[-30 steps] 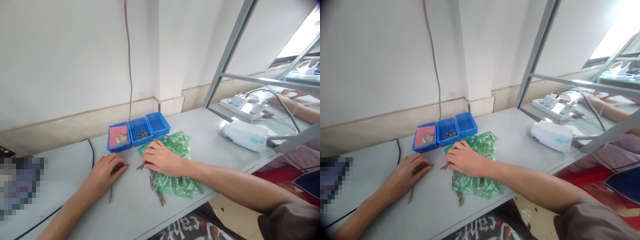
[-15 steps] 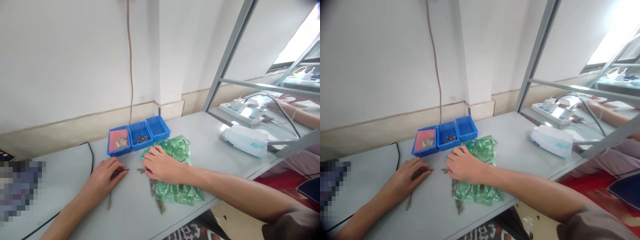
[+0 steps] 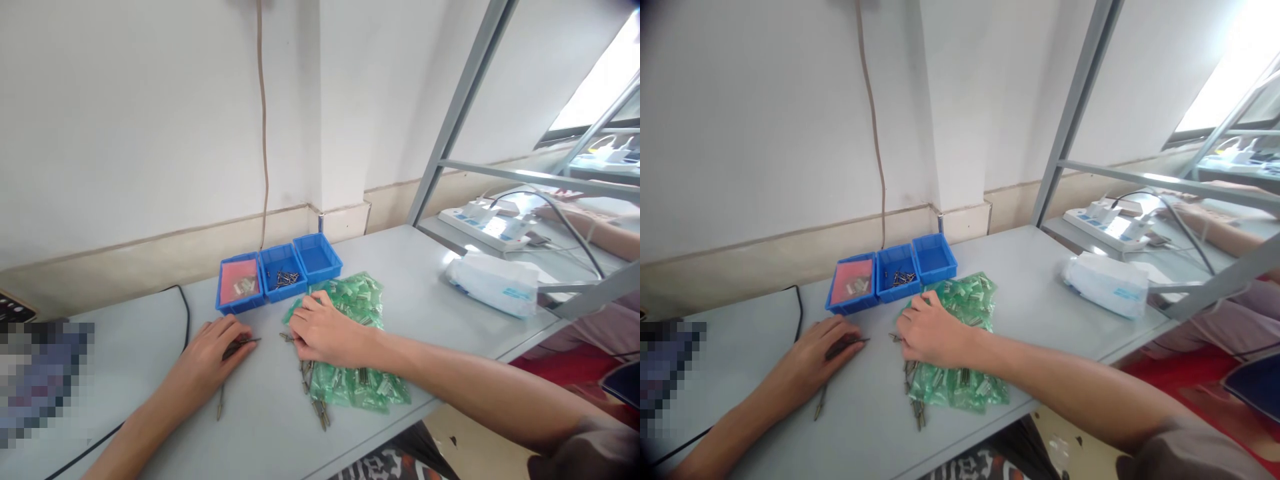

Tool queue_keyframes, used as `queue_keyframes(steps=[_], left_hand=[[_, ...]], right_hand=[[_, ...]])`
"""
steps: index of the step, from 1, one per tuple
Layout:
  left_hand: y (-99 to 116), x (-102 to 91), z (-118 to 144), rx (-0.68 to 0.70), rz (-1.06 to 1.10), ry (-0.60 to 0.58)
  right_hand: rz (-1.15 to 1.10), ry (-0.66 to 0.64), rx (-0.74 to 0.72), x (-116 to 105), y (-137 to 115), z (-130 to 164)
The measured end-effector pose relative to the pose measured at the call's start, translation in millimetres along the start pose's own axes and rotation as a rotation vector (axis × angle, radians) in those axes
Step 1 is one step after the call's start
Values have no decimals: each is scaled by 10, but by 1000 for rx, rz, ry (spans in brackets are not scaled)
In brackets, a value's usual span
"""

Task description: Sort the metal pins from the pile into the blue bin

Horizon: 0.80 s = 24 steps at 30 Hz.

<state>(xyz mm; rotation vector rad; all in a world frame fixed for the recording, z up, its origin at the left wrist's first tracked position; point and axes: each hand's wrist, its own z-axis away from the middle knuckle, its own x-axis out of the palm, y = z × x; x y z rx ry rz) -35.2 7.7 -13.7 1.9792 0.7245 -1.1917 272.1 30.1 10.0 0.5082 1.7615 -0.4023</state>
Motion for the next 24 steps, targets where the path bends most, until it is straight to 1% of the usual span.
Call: queue_keyframes(steps=[9, 12, 15, 18, 20, 24], left_hand=[[-16, -3, 2, -5, 3, -18], [-13, -8, 1, -4, 7, -15], [-14, -7, 5, 4, 7, -15], [-12, -17, 7, -4, -2, -3], [-11, -33, 5, -13, -8, -4], [-27, -54, 6, -23, -10, -15]], right_hand=[[-45, 12, 22, 6, 21, 11], [-101, 26, 33, 4, 25, 16], [-251, 60, 112, -25, 21, 14], [-390, 149, 232, -68, 22, 10], [-436, 213, 289, -98, 25, 15], [-500, 291, 356, -144, 22, 42]])
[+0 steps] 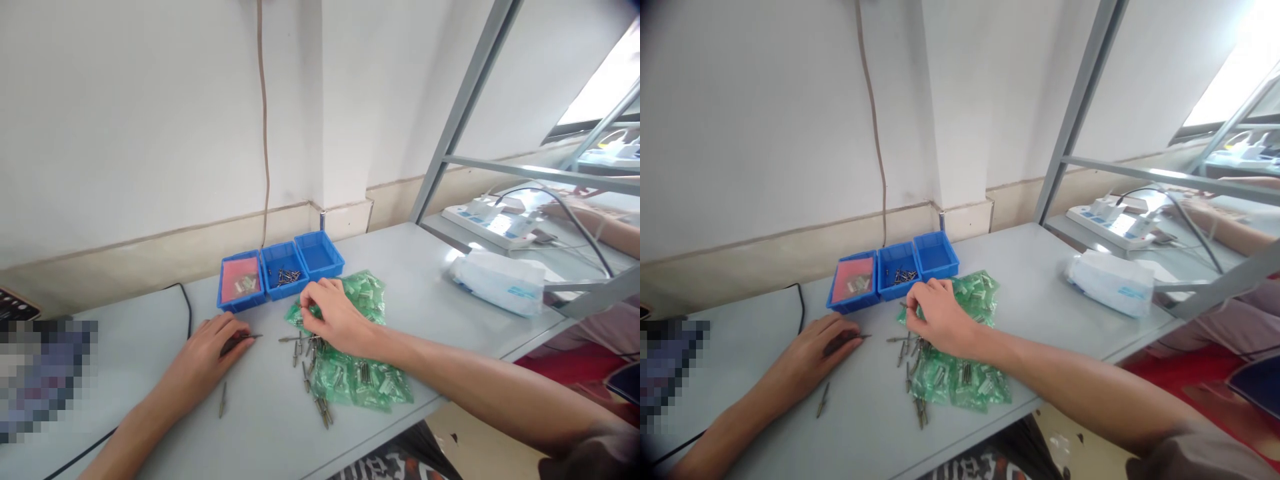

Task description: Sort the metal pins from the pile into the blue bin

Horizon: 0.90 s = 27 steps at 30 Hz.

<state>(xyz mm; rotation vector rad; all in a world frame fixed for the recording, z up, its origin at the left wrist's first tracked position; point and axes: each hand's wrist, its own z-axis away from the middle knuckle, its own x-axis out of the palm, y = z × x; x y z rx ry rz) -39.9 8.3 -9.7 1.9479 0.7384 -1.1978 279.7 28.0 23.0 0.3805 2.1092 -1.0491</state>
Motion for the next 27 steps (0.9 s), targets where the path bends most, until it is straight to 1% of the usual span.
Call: queue_keyframes(steps=[3, 9, 14, 18, 22, 27], left_hand=[[-23, 6, 8, -8, 9, -1], [-25, 12, 11, -20, 35, 8], [-5, 10, 4, -63, 59, -25], [4, 17, 3, -83, 66, -19], [5, 14, 1, -63, 79, -3], [-11, 17, 2, -42, 84, -10]], right_hand=[[-28, 32, 42, -8, -3, 15], [-110, 91, 20, 28, 59, 0], [-98, 106, -18, 37, 92, -5], [-91, 108, -21, 40, 96, 2], [-85, 106, -22, 45, 98, 1], [-95, 107, -23, 46, 97, -2]])
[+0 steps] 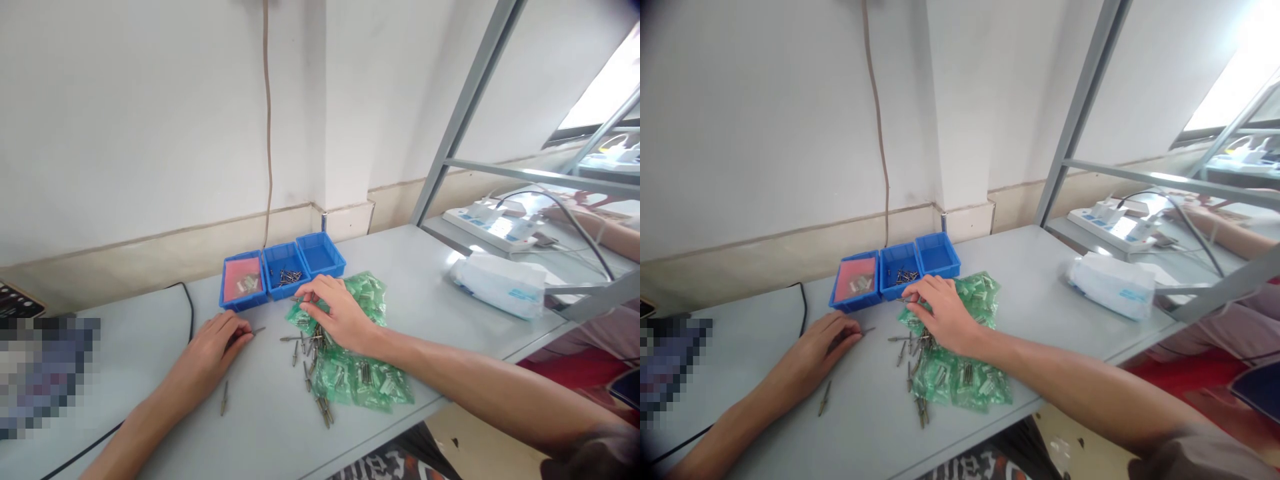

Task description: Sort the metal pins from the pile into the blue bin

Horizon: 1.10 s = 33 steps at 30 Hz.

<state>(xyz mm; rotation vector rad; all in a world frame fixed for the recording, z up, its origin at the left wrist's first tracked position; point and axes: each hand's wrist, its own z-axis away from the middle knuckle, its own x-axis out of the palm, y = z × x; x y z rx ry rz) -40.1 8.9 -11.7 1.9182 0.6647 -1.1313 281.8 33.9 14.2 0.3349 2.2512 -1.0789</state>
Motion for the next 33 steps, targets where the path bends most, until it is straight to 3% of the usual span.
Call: queue_keyframes(steps=[33], left_hand=[[-11, 6, 5, -46, -33, -9]], right_hand=[[-10, 3, -21, 3, 11, 11]])
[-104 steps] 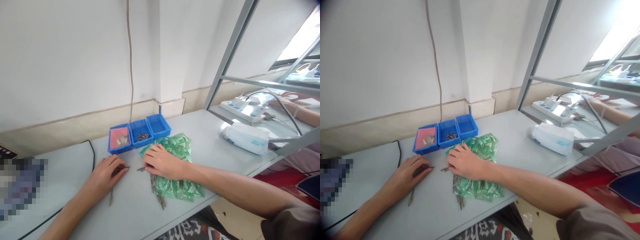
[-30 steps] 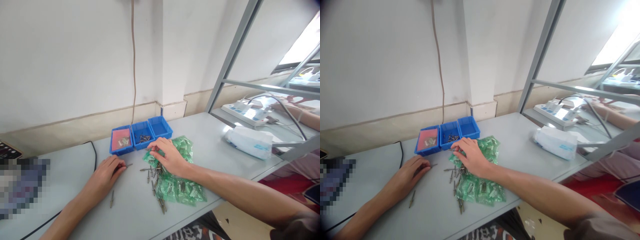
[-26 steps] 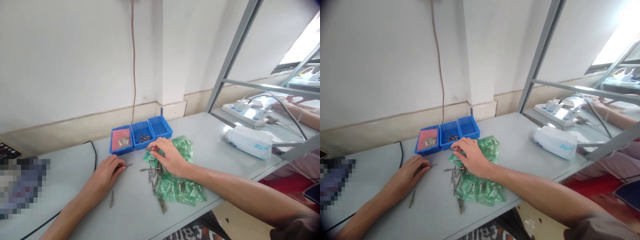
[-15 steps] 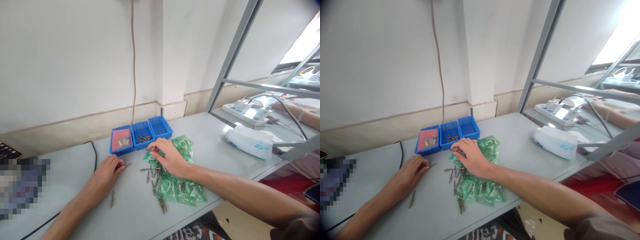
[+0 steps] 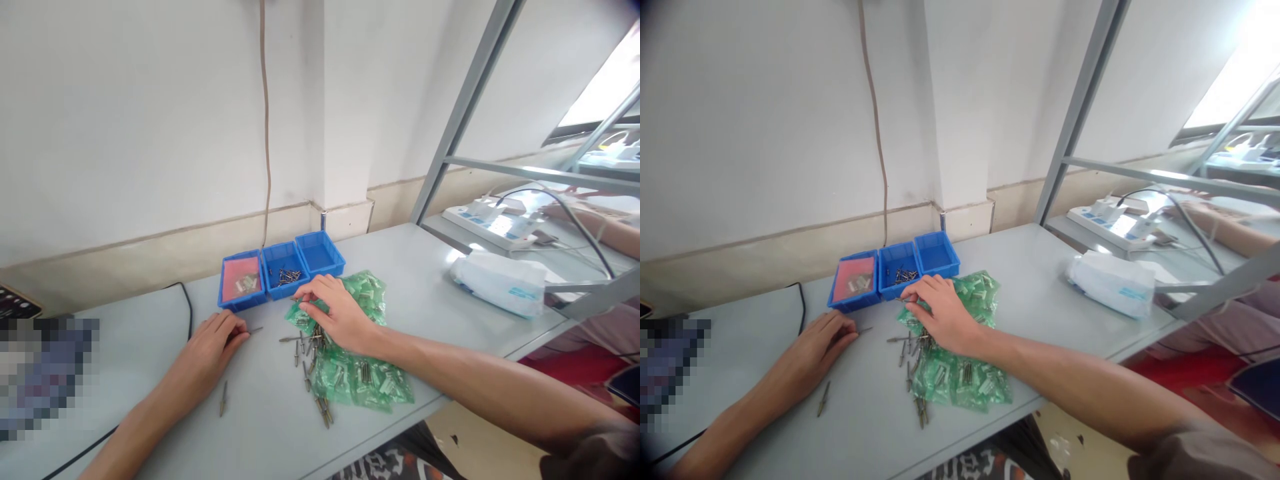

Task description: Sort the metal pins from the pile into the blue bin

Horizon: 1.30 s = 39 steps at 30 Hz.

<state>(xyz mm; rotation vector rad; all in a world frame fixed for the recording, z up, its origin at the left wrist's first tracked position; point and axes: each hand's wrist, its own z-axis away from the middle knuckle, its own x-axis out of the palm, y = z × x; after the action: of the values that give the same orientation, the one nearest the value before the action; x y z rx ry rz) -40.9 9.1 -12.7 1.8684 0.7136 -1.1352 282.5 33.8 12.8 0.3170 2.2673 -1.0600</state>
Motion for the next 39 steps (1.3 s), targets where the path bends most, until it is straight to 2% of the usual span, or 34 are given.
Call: queue_keyframes(steps=[12, 21, 39], left_hand=[[-52, -4, 19, 81, -22, -9], [-96, 19, 28, 83, -34, -12], [-45, 4, 28, 75, 8, 3]], right_hand=[[11, -16, 1, -24, -35, -11], [10, -13, -6, -15, -12, -5], [16, -6, -13, -15, 2, -12]])
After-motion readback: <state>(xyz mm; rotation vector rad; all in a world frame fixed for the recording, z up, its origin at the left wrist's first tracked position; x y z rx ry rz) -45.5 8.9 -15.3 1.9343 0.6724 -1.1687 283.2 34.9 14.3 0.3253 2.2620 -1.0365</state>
